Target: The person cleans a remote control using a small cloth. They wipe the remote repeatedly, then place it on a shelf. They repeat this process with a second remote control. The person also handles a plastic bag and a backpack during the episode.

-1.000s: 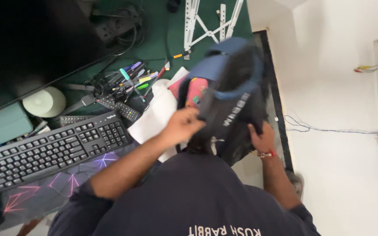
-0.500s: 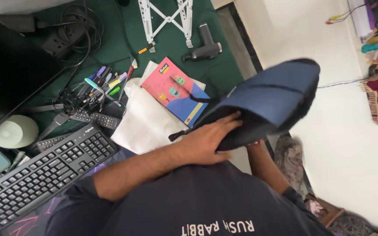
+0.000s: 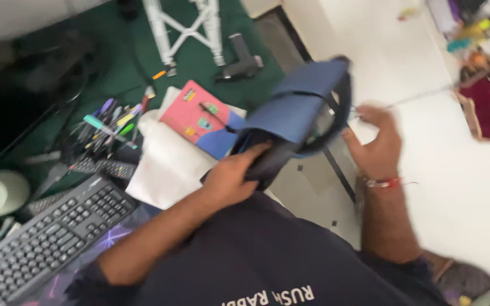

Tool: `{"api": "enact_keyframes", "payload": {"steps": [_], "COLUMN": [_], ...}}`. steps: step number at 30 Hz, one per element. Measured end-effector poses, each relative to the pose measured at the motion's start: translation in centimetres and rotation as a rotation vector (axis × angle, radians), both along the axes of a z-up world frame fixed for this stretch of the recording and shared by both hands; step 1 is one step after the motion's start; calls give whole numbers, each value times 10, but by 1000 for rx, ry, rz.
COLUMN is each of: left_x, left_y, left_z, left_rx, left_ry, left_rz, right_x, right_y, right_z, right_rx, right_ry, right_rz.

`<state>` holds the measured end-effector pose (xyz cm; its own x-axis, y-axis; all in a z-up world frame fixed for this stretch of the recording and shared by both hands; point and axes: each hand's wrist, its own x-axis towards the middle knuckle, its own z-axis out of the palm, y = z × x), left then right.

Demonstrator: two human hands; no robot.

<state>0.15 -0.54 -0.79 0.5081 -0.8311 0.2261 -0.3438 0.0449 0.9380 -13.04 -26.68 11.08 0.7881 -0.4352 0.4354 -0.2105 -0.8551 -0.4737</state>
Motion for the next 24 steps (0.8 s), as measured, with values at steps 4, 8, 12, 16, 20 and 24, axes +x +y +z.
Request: {"api": "enact_keyframes", "payload": {"steps": [4, 8, 12, 16, 20, 24], "left_x": [-3, -16, -46, -78, -113, -163], "left_y": [-15, -27, -59, -120, -203, -299], "left_z": [-4, 7, 32, 70, 100, 103], "left_rx": [-4, -60, -4, -236, -373, -448], "left_ry": [8, -37, -52, -228, -280, -231], "left_rz": [27, 99, 218, 106, 21, -117], "right_x": [31, 31, -18, -85, -158, -235], "right_y": [0, 1, -37, -92, -154, -208], "right_z": [68, 71, 80, 109, 138, 155], "right_rx": [-642, -675, -460, -458, -447, -419], "right_ry": [9, -38, -327, -386, -388, -253], "right_rz": [551, 579, 439, 390, 356, 230]}}
